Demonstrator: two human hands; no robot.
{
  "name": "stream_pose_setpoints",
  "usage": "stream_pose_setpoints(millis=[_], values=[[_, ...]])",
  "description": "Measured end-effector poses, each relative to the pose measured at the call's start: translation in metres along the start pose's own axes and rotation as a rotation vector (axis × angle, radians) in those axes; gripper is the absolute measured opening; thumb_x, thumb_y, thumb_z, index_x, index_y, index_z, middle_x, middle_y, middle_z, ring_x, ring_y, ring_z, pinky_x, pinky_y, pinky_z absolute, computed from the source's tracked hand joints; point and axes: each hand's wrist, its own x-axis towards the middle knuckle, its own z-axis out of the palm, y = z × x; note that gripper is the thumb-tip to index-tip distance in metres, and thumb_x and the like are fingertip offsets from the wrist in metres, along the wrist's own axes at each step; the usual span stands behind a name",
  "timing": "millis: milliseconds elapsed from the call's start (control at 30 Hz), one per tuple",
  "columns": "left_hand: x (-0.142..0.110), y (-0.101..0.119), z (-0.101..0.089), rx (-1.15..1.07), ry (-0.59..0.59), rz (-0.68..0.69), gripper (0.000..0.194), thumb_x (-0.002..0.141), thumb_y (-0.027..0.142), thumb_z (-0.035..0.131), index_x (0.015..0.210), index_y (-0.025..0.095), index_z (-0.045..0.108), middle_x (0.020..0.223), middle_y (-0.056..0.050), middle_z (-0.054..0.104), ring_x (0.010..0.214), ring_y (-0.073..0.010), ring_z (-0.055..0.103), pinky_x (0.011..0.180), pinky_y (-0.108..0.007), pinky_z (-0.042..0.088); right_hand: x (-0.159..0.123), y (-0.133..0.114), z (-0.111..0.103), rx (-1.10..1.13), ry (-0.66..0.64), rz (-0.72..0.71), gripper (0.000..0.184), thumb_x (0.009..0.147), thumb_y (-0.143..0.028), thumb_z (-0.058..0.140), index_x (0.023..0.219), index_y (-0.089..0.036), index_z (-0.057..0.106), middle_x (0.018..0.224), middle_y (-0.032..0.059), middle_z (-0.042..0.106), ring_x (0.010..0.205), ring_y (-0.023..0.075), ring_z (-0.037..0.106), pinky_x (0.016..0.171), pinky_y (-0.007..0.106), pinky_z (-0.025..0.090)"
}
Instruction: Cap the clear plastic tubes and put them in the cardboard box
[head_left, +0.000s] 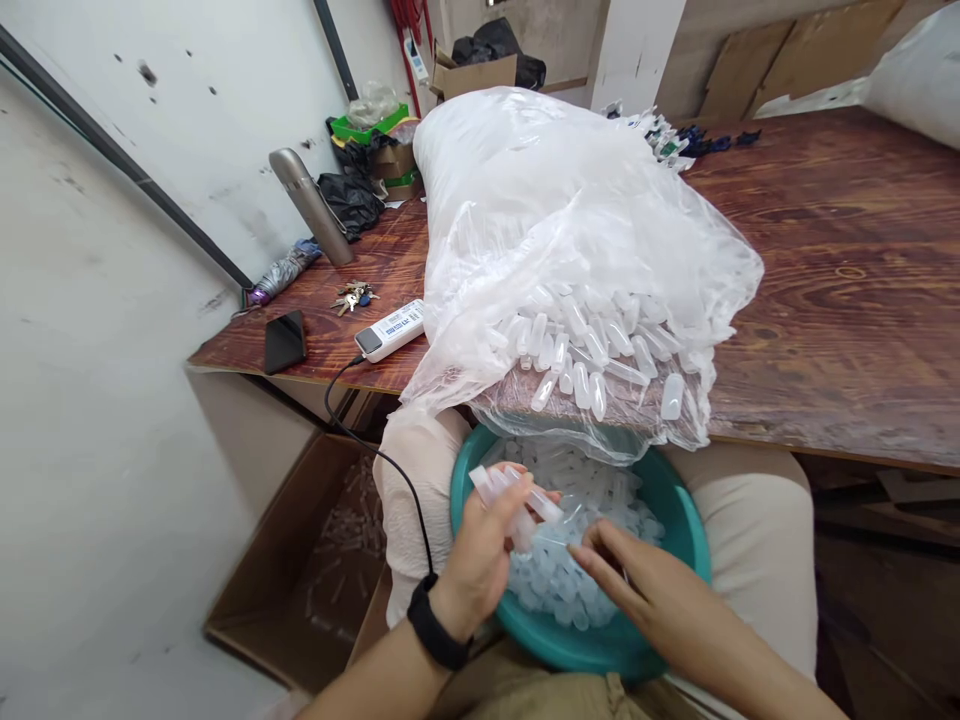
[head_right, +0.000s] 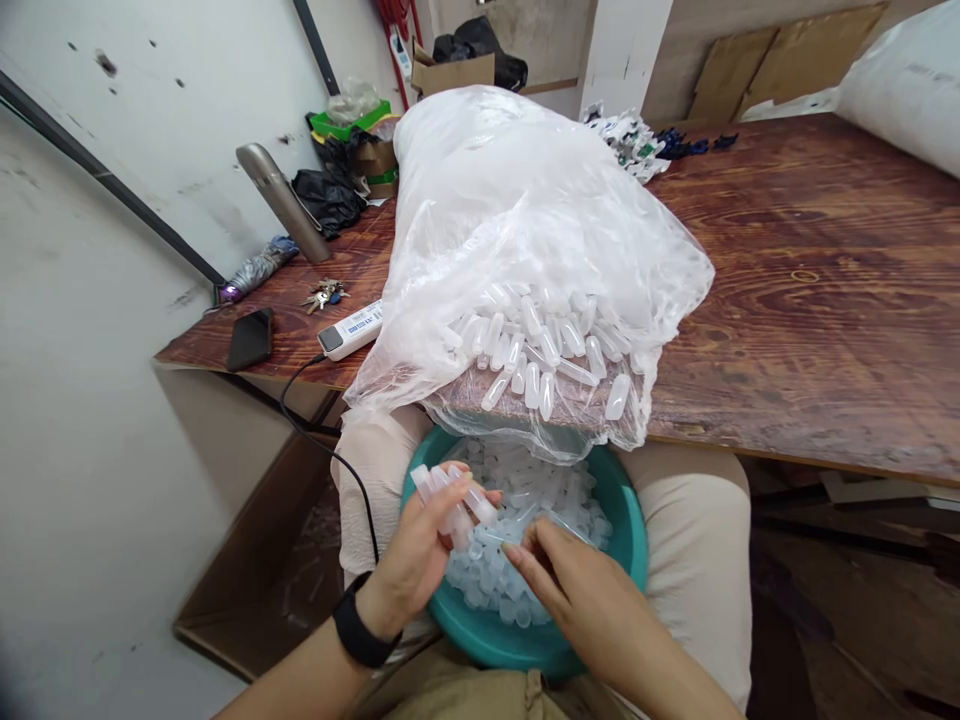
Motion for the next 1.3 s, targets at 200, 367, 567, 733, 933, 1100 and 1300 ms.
stream_pose_setpoints(millis=[200, 367, 567, 733, 933, 1100, 1300], values=[[0.032, 0.025, -0.007, 0.814, -0.430, 0.028, 0.034, 0.093, 0.046, 0.042, 0.115, 0.022, 0.046, 0.089, -0.002, 0.064, 0.076, -0.0198, 0.074, 0.066, -0.031, 0.058, 0.007, 0.008, 0.004, -0.395, -0.264, -0.026, 0.038, 0.073, -0.006, 0.060, 0.106, -0.021, 0.070, 0.106, 0.0105, 0.073, 0.099, 0.0300, 0.070, 0.082, 0.035, 0.049], [0.044, 0.014, -0.001, 1.319, -0.609, 0.082, 0.024, 0.075, 0.030, 0.077, 0.094, 0.020, 0.066, 0.086, -0.006, 0.072, 0.091, -0.0309, 0.071, 0.083, -0.042, 0.054, 0.016, 0.003, 0.016, -0.392, -0.287, -0.064, 0.037, 0.072, -0.004, 0.059, 0.103, -0.019, 0.074, 0.113, 0.0129, 0.074, 0.099, 0.0310, 0.072, 0.082, 0.034, 0.050], [0.043, -0.007, 0.014, 1.600, -0.632, 0.106, 0.014, 0.067, 0.005, 0.074, 0.077, 0.013, 0.066, 0.095, -0.021, 0.074, 0.103, -0.0438, 0.068, 0.091, -0.055, 0.049, 0.017, 0.008, 0.015, -0.364, -0.260, -0.055, 0.022, 0.082, -0.013, 0.058, 0.096, -0.017, 0.074, 0.098, 0.0130, 0.076, 0.094, 0.0302, 0.072, 0.082, 0.036, 0.052], [0.043, 0.007, 0.007, 1.438, -0.548, 0.103, 0.014, 0.075, 0.027, 0.073, 0.079, 0.016, 0.065, 0.088, -0.011, 0.073, 0.094, -0.0342, 0.070, 0.081, -0.039, 0.053, 0.012, 0.020, 0.003, -0.247, -0.120, -0.101, 0.029, 0.094, -0.019, 0.045, 0.109, -0.019, 0.070, 0.109, 0.0120, 0.072, 0.102, 0.0260, 0.069, 0.089, 0.036, 0.052], [0.030, 0.019, -0.009, 0.965, -0.493, -0.045, 0.051, 0.094, 0.058, 0.042, 0.109, 0.013, 0.061, 0.073, -0.001, 0.061, 0.052, -0.0124, 0.057, 0.049, -0.023, 0.047, 0.008, 0.025, -0.001, 0.318, 0.254, -0.063, 0.036, 0.089, -0.052, 0.061, 0.104, -0.024, 0.076, 0.100, 0.0092, 0.074, 0.084, 0.0246, 0.072, 0.073, 0.035, 0.060], [0.013, 0.013, -0.009, 0.157, -0.368, -0.213, 0.058, 0.071, 0.049, 0.080, 0.114, 0.018, 0.056, 0.078, 0.001, 0.063, 0.042, -0.0065, 0.049, 0.039, -0.019, 0.038, 0.007, 0.007, 0.006, 0.623, 0.331, -0.042, 0.045, 0.079, -0.062, 0.074, 0.105, -0.025, 0.080, 0.113, 0.0106, 0.072, 0.102, 0.0290, 0.072, 0.087, 0.041, 0.061], [-0.004, 0.007, 0.001, -0.121, -0.263, -0.170, 0.046, 0.069, 0.044, 0.087, 0.091, 0.016, 0.058, 0.055, 0.005, 0.057, 0.043, -0.0071, 0.049, 0.041, -0.017, 0.041, 0.003, -0.005, 0.014, 0.660, 0.550, -0.148, 0.036, 0.079, -0.050, 0.080, 0.107, -0.028, 0.077, 0.103, 0.0066, 0.072, 0.092, 0.0233, 0.073, 0.080, 0.033, 0.063]])
